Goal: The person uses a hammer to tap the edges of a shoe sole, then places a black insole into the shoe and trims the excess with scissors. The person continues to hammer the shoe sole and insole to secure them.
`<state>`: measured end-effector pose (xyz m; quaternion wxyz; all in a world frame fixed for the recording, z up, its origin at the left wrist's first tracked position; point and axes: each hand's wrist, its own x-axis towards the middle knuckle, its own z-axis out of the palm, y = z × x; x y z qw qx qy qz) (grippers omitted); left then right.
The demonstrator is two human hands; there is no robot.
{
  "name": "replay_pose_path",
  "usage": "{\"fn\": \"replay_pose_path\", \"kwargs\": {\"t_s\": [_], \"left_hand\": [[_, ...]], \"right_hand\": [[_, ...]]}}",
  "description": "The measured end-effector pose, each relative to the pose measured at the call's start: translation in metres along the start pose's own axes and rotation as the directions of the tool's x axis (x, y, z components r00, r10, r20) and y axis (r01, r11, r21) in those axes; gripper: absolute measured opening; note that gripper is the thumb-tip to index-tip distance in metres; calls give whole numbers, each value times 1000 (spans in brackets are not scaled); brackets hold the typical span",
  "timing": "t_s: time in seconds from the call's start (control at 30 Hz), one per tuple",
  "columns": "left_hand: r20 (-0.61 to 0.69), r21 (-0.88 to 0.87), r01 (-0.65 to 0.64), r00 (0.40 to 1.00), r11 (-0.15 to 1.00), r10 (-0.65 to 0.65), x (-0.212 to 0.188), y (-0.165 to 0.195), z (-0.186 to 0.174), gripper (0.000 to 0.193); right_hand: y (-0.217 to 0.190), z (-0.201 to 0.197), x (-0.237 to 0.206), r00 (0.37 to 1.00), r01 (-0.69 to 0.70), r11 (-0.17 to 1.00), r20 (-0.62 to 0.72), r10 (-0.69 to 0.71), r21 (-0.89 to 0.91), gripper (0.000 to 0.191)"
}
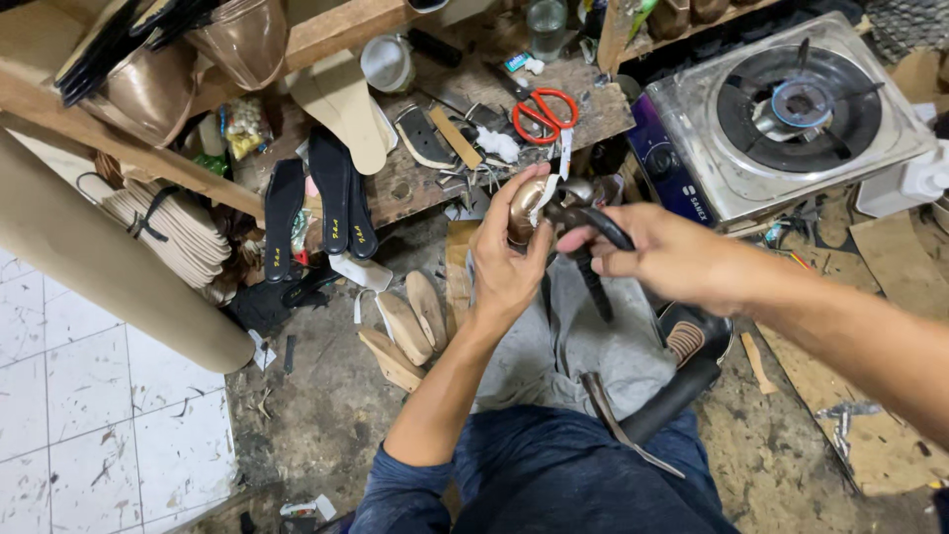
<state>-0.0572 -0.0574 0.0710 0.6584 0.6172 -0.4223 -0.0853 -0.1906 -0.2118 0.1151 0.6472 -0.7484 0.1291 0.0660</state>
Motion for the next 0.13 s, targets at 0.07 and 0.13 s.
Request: {"fn": "replay_pose_path", "kwargs": {"t_s": [0.07, 0.13], "left_hand": [[-1, 66, -46, 999, 997, 46, -1, 0, 1, 55], [12, 50, -40, 999, 998, 39, -1, -1, 2, 55]], "right_hand": [[-7, -10, -1, 983, -181, 975, 44, 177, 125, 40], [-14, -18, 3, 999, -35, 879, -5, 36, -475, 36]]}}
